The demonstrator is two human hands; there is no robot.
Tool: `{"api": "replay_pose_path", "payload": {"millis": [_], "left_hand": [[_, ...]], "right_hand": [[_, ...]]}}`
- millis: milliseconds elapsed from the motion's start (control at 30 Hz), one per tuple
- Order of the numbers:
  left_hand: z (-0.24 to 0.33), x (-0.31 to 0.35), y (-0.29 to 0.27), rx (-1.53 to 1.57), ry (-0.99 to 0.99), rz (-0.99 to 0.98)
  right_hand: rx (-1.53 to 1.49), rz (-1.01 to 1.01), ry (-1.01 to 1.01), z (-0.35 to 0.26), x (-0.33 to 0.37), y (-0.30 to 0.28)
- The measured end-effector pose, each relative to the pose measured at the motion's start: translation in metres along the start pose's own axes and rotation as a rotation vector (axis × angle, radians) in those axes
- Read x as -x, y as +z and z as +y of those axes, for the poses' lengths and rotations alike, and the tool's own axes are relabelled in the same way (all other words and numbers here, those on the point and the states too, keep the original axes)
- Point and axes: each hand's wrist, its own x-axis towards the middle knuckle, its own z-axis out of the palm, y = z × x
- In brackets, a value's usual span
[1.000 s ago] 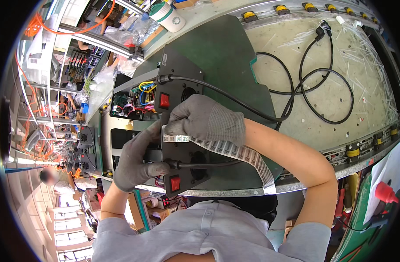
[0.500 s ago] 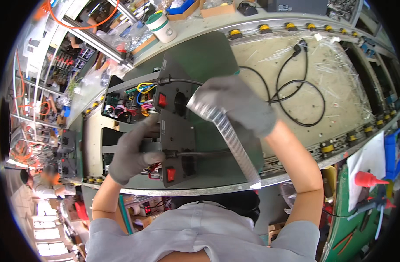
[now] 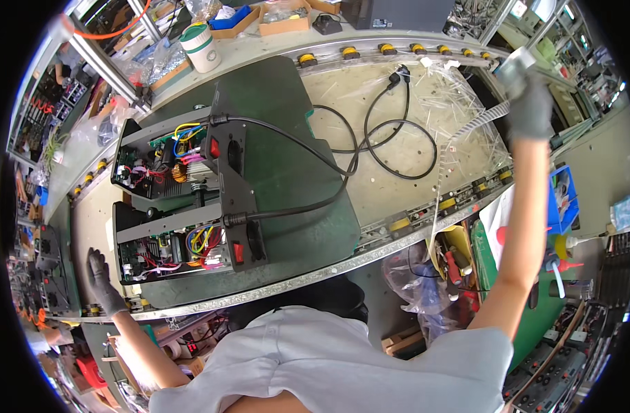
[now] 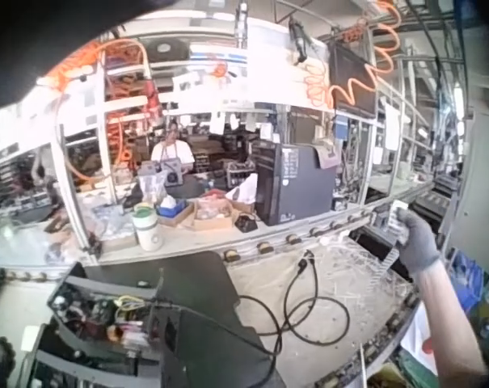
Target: The recorder assembles industrial power supply units on a conveyor belt, connecting internal wires, applying hot glue, securing covers with an electric screwdriver, and applying labels.
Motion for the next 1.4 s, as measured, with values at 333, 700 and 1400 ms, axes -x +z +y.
{"api": "replay_pose_path", "payload": {"millis": [333, 700, 1400], "left_hand": [[-0.169, 0.013, 0.015, 0.361, -0.241, -0.255], [-0.179, 0.024, 0.035, 0.096, 0.078, -0.337], [-0.015, 0.096, 0.125, 0.427, -0.280, -0.424]], "right_hand": [[0.015, -0.674, 0.589, 0.030, 0.156, 0.038], [0.586, -1.243, 0.384, 0.184, 0.183, 0.099], [-0.403, -0.509, 0.226, -0.181, 0.132, 0.022]]}}
